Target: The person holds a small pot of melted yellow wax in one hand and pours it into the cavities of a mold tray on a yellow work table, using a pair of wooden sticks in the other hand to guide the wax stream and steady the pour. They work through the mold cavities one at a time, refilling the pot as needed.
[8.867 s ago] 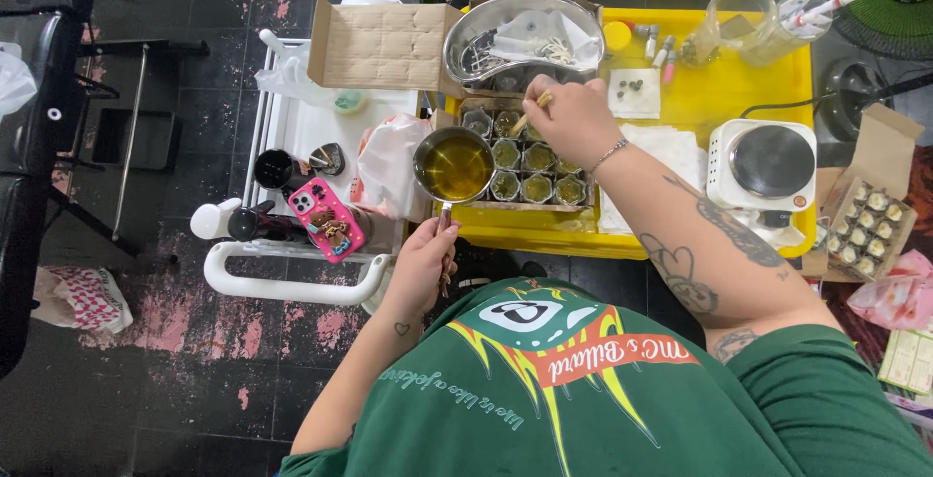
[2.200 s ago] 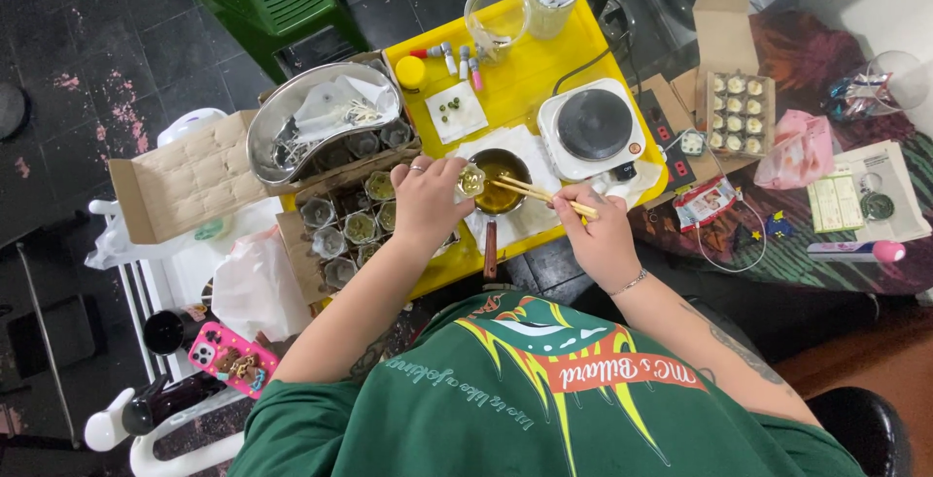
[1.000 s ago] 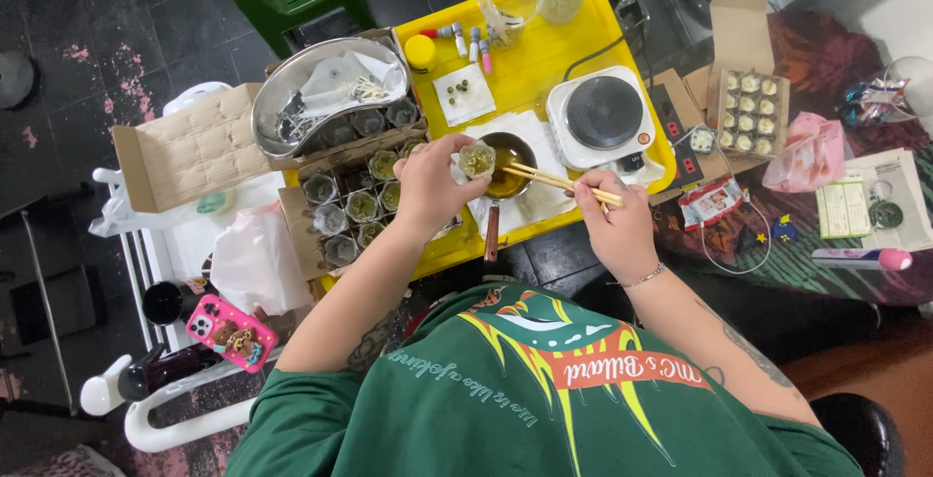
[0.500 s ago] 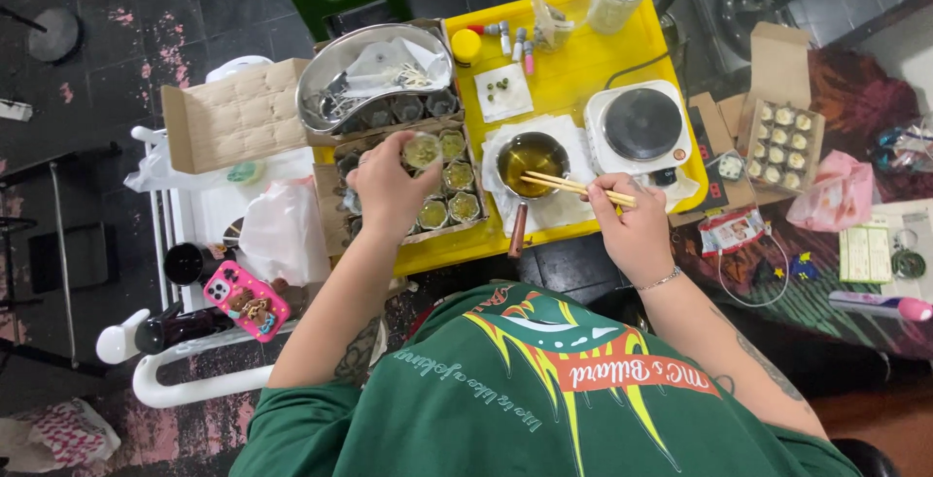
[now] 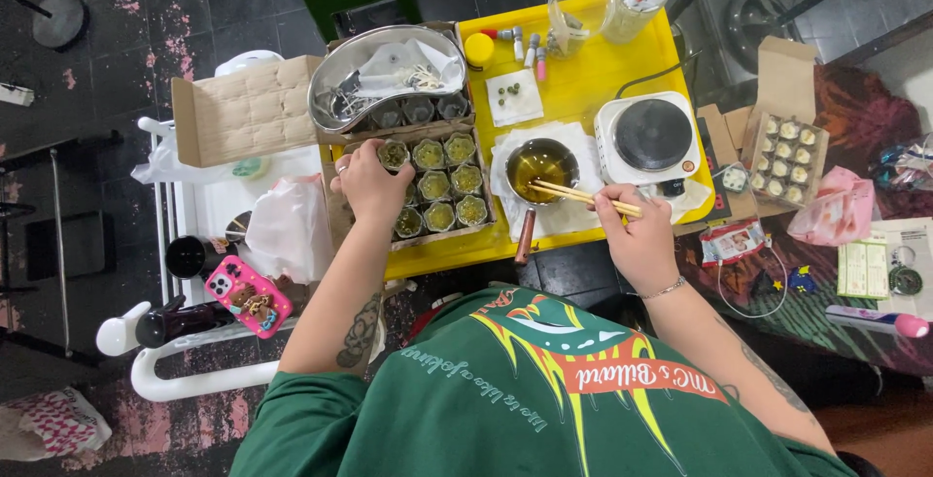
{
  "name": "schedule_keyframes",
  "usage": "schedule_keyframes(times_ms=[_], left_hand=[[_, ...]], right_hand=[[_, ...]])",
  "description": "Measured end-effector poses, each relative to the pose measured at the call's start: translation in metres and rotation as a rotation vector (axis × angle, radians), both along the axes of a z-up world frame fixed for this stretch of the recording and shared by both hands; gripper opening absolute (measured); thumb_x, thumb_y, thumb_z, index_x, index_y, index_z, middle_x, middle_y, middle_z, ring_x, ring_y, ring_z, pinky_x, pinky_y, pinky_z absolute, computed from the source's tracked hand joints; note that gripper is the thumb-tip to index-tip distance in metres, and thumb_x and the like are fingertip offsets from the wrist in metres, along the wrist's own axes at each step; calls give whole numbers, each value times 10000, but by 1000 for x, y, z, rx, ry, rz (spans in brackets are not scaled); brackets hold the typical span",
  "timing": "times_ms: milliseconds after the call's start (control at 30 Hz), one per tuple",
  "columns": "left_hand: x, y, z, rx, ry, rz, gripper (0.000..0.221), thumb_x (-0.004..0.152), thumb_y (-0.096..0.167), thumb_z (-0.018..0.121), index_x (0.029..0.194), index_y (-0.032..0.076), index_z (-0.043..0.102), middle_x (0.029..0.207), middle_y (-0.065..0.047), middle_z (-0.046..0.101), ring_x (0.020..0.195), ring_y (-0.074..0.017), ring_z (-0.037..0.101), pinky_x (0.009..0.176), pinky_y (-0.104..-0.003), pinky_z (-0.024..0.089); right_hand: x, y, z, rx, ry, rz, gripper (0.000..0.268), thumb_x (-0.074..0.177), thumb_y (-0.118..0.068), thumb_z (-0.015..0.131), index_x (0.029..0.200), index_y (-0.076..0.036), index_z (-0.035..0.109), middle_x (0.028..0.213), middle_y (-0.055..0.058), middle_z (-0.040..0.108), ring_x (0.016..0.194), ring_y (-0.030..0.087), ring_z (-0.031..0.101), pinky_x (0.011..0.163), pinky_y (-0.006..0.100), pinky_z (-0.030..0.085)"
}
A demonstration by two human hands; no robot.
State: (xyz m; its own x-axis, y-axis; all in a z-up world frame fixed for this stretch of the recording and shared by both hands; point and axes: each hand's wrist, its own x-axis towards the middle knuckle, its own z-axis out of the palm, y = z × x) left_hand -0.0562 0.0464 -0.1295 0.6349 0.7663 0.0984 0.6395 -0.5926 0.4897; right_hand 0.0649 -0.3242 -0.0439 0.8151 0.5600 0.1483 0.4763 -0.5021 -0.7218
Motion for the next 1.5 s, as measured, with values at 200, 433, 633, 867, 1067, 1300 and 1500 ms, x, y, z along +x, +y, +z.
schedule_keyframes(times_ms=[200, 433, 633, 867, 1067, 1300, 1500], left_hand=[[9, -13, 24, -17, 135, 96, 604, 678, 366, 854, 1199, 125, 665, 1344, -111, 500, 1249, -332, 456, 979, -537, 333], [13, -18, 30, 4, 257, 148, 601, 655, 399, 875, 1144, 114, 670, 1348, -99, 445, 1276, -377, 389, 968, -527, 323], [-8, -57, 50, 68, -12, 39, 532, 720, 323, 846, 1151, 73, 659, 1280, -170, 491, 1176, -387, 460, 935, -556, 344], [-28, -138, 56, -509, 212, -476, 491, 905, 471, 678, 1140, 39, 672, 993, -157, 745, 946, -328, 715, 833, -424, 554], [-18, -149, 53, -583, 229, -472, 536, 905, 492, 681, 1171, 28, 646, 1012, -151, 738, 948, -322, 715, 833, -422, 559], [-21, -61, 53, 172, 83, -93, 436, 850, 415, 784, 1140, 108, 673, 1115, -118, 621, 1028, -322, 608, 804, -500, 466], [-1, -10, 42, 176, 352, -6, 524, 788, 441, 822, 1163, 107, 672, 1198, -118, 579, 1139, -345, 542, 896, -533, 410]], right_hand=[[2, -5, -4, -2, -15, -9, 192, 1057, -282, 583, 995, -144, 702, 894, -36, 727, 762, 172, 618, 915, 359, 357], [2, -2, -4, 28, -2, -14, 187, 1052, -271, 587, 1000, -137, 707, 846, -29, 713, 723, 164, 609, 917, 355, 353], [8, 4, 9, 138, 243, -72, 203, 1044, -326, 592, 982, -150, 671, 883, -60, 734, 692, 107, 643, 771, 308, 454], [14, 8, 14, 14, -88, 58, 198, 1034, -274, 603, 965, -116, 701, 864, 19, 724, 837, 189, 652, 941, 362, 350], [11, 31, 23, -58, -89, 195, 171, 1014, -287, 611, 988, -146, 704, 806, 6, 696, 817, 181, 654, 909, 398, 333], [22, 18, 8, -76, -144, 121, 177, 1040, -305, 614, 1031, -156, 707, 815, 12, 686, 856, 202, 657, 925, 375, 349], [21, 12, 6, -49, -48, 80, 188, 1032, -306, 607, 1044, -148, 709, 884, 17, 726, 844, 202, 665, 903, 368, 350]])
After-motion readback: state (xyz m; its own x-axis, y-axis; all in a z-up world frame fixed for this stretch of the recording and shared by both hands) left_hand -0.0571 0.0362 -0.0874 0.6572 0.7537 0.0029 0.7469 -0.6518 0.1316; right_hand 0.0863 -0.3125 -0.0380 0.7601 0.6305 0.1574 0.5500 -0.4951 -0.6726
